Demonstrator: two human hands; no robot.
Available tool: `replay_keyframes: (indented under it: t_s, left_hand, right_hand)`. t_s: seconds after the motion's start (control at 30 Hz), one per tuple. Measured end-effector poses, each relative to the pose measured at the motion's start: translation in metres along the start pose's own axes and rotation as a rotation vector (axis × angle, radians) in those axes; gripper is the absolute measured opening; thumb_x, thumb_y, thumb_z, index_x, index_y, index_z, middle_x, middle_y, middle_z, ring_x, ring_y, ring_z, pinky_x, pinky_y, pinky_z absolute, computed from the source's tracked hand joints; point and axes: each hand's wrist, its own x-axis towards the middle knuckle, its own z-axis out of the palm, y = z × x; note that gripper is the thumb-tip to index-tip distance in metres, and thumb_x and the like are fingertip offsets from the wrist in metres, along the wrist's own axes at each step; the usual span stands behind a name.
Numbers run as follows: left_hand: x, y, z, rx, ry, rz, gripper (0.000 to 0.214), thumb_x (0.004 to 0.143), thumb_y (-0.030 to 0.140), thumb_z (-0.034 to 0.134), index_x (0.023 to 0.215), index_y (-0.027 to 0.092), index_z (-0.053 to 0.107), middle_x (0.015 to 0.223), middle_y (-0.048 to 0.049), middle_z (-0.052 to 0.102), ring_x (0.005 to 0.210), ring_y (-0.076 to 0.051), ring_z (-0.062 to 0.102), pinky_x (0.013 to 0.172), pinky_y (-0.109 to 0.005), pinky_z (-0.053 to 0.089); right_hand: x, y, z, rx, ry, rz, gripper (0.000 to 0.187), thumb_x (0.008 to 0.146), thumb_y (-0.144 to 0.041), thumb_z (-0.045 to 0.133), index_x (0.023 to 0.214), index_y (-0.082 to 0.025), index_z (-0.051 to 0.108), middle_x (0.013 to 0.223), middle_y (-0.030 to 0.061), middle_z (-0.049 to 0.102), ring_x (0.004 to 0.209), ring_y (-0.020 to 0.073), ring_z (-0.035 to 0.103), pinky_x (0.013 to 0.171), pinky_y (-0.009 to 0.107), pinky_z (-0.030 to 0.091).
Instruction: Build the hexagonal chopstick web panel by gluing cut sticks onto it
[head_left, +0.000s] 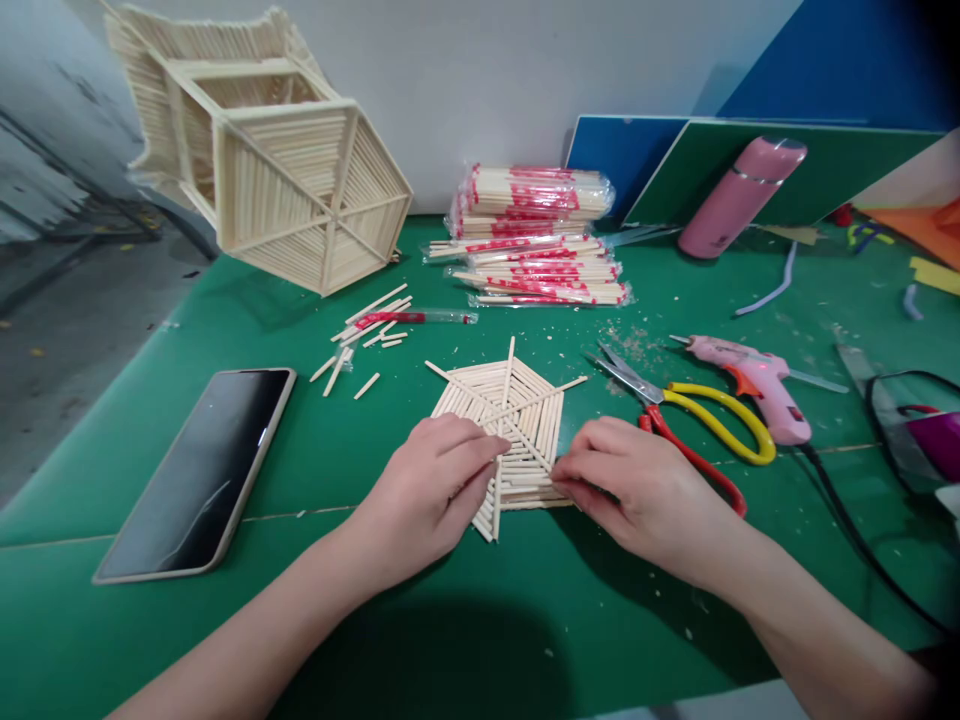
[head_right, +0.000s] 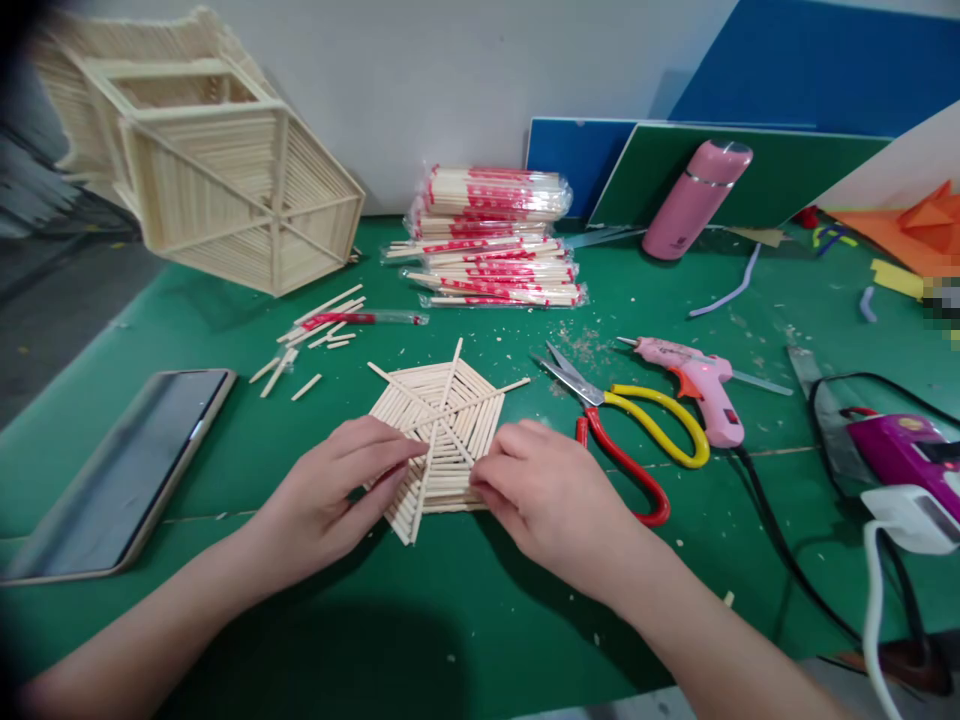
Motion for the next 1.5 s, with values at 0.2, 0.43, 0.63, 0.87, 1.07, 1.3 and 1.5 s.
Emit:
replay_keyframes:
  t_s: [0.2,0.43,0.63,0.87,1.07,1.3,1.5]
  left_hand:
    - [-0.004,-0.008,0.005,-0.111,0.004,-0.014,0.015,0.081,0.012,0.049,0.089,0.014,0.061,0.082,-0.0059,0.063,0.079,-0.015,0.054,0.073,-0.030,0.043]
    - [-0.003,-0.010,0.003,-0.126,-0.061,0.014,0.016,0.081,0.013,0.048,0.086,0.016,0.062,0.078,-0.0040,0.063,0.078,-0.015,0.054,0.072,-0.031,0.041]
    - [-0.006,-0.008,0.003,-0.120,-0.105,0.006,0.019,0.079,0.011,0.047,0.087,0.018,0.063,0.081,-0.0035,0.059,0.082,-0.015,0.053,0.075,-0.032,0.038]
    - [-0.007,-0.006,0.003,-0.115,-0.142,-0.002,0.021,0.077,0.009,0.047,0.086,0.019,0.063,0.084,-0.0033,0.057,0.084,-0.016,0.051,0.078,-0.033,0.035]
    - [-0.008,-0.004,0.003,-0.095,-0.179,-0.015,0.023,0.076,0.009,0.048,0.086,0.022,0.064,0.083,-0.0024,0.054,0.083,-0.016,0.049,0.077,-0.034,0.033]
    - [-0.008,0.000,0.010,-0.008,-0.182,-0.033,0.020,0.080,0.019,0.048,0.085,0.026,0.066,0.077,-0.0019,0.050,0.077,-0.016,0.044,0.073,-0.036,0.030]
    - [-0.008,0.003,0.016,0.029,-0.098,-0.023,0.018,0.080,0.021,0.049,0.077,0.025,0.066,0.071,-0.0012,0.051,0.073,-0.015,0.043,0.070,-0.035,0.028]
  right_hand:
    - [0.000,-0.004,0.009,-0.001,-0.071,-0.005,0.016,0.085,-0.020,0.046,0.079,-0.018,0.061,0.074,0.0019,0.054,0.070,0.0140,0.045,0.059,0.026,0.036]
    - [0.000,-0.005,0.010,0.011,-0.088,-0.018,0.013,0.084,-0.017,0.048,0.084,-0.020,0.061,0.077,0.0009,0.056,0.073,0.0134,0.047,0.062,0.025,0.036]
    - [0.000,-0.005,0.011,0.015,-0.096,-0.009,0.015,0.084,-0.019,0.047,0.083,-0.020,0.062,0.075,0.0015,0.055,0.071,0.0138,0.046,0.061,0.025,0.035]
    - [-0.001,-0.006,0.013,0.034,-0.091,-0.014,0.015,0.084,-0.018,0.048,0.083,-0.020,0.062,0.075,0.0013,0.055,0.070,0.0136,0.045,0.060,0.025,0.034]
    - [-0.003,-0.004,0.015,0.041,-0.089,-0.022,0.015,0.083,-0.017,0.048,0.085,-0.021,0.063,0.075,0.0011,0.055,0.070,0.0135,0.045,0.060,0.025,0.033]
    - [-0.003,-0.004,0.016,0.045,-0.058,-0.041,0.015,0.083,-0.017,0.049,0.079,-0.021,0.063,0.071,0.0004,0.053,0.067,0.0124,0.044,0.057,0.025,0.032]
    - [-0.006,-0.003,0.012,0.128,-0.025,0.001,0.015,0.084,-0.021,0.048,0.085,-0.022,0.063,0.074,0.0008,0.055,0.070,0.0126,0.048,0.059,0.024,0.036]
